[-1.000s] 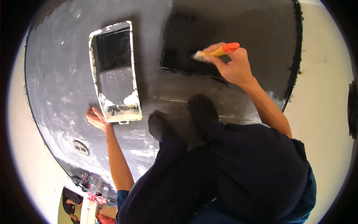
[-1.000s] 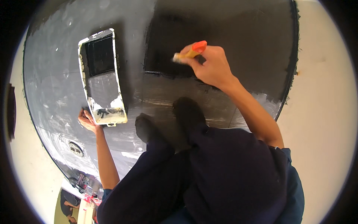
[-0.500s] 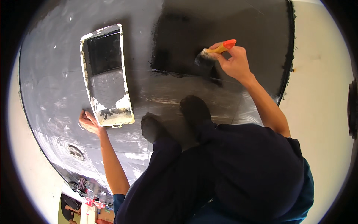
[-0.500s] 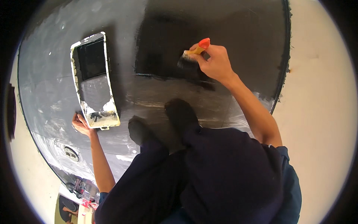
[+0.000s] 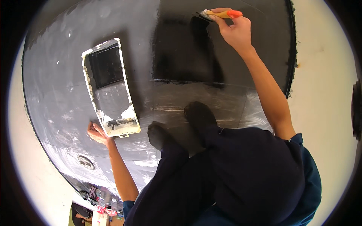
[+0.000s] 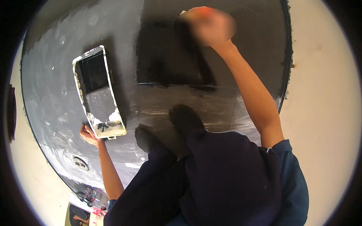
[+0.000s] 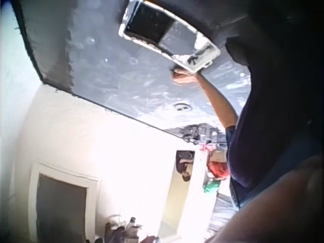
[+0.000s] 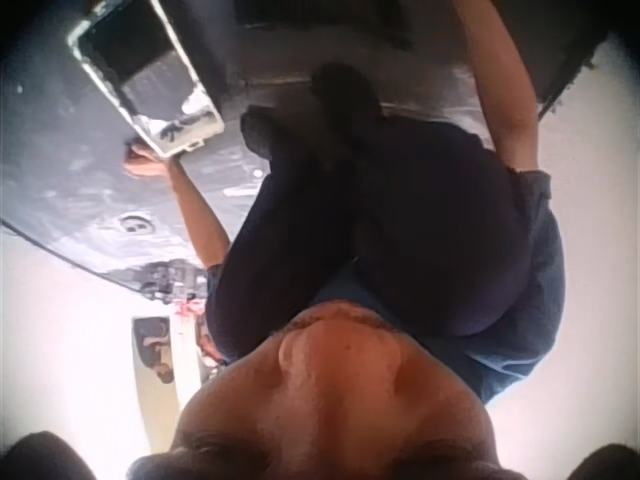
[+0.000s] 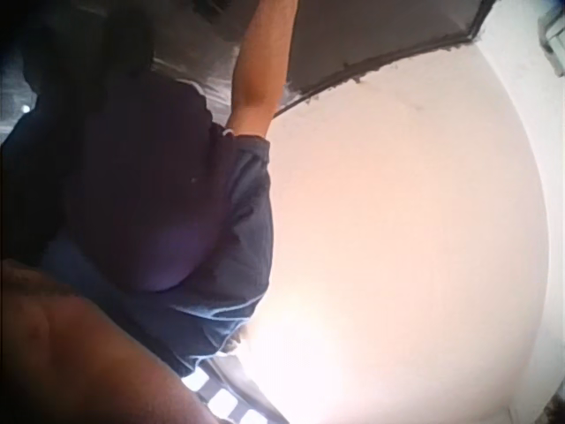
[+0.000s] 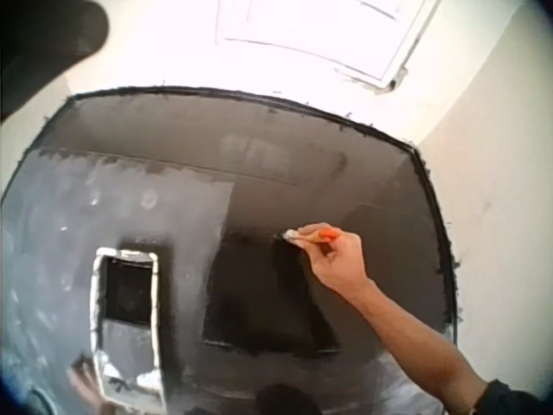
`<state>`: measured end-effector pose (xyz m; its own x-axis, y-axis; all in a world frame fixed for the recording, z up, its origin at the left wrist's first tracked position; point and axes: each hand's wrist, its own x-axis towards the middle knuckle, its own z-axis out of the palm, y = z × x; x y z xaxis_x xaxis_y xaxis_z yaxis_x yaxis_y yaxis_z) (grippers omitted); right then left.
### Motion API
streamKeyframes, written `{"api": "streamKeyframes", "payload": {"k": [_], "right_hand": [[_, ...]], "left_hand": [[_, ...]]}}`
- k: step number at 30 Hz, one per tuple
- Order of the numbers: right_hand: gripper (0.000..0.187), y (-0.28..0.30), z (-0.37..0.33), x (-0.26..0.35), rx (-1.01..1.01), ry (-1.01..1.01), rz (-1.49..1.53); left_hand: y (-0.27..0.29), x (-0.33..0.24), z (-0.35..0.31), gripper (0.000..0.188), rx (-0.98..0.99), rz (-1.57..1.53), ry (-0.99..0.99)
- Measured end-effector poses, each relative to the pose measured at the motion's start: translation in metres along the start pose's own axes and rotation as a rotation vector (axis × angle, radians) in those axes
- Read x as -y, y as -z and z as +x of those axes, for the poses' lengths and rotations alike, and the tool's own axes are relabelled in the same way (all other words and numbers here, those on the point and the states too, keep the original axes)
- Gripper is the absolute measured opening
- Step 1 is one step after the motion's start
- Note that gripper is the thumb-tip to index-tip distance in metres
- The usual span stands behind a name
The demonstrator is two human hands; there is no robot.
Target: The person paints a surface using a paint brush, dipping the brush into a paint tray and applying paint across the panels.
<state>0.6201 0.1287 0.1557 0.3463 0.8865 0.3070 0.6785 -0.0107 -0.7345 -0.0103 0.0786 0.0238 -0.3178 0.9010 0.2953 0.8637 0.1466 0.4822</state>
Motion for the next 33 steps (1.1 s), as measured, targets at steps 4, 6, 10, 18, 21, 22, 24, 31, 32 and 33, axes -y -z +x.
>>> {"api": "streamKeyframes", "payload": {"k": [4, 6, 10, 18, 21, 22, 24, 31, 32, 33], "right_hand": [[0.016, -0.027, -0.075, 0.005, 0.206, 0.223, 0.064], [0.02, -0.021, -0.123, 0.039, 0.323, 0.179, 0.125], [0.015, -0.01, -0.12, 0.061, 0.355, -0.05, 0.362], [0.013, -0.055, 0.024, -0.011, 0.236, 0.058, 0.158], [0.015, -0.057, 0.069, -0.021, 0.008, 0.07, 0.1], [0.014, -0.057, 0.075, -0.022, -0.025, 0.086, 0.1], [0.013, -0.071, 0.068, -0.023, -0.076, 0.21, 0.138], [0.032, -0.076, -0.1, 0.054, 0.269, 0.44, 0.068], [0.031, -0.074, -0.116, 0.058, 0.326, 0.415, 0.123], [0.03, -0.069, -0.123, 0.065, 0.332, 0.387, 0.176]], "left_hand": [[0.003, -0.004, 0.0, 0.05, 0.003, 0.024, 0.013], [0.002, 0.001, 0.002, 0.049, 0.0, 0.048, 0.008], [0.0, 0.004, 0.005, 0.047, -0.008, 0.047, -0.012], [0.002, -0.002, 0.0, 0.044, -0.025, 0.047, -0.102], [0.004, -0.001, 0.0, 0.046, 0.004, 0.012, -0.062], [0.003, 0.001, 0.001, 0.047, 0.002, -0.01, -0.083], [0.004, 0.0, 0.003, 0.048, -0.003, -0.03, -0.103], [0.004, 0.007, 0.002, 0.046, 0.005, -0.024, -0.069], [0.002, 0.007, 0.003, 0.045, 0.002, -0.007, -0.078], [-0.001, 0.009, 0.003, 0.045, -0.005, 0.012, -0.087]]}}
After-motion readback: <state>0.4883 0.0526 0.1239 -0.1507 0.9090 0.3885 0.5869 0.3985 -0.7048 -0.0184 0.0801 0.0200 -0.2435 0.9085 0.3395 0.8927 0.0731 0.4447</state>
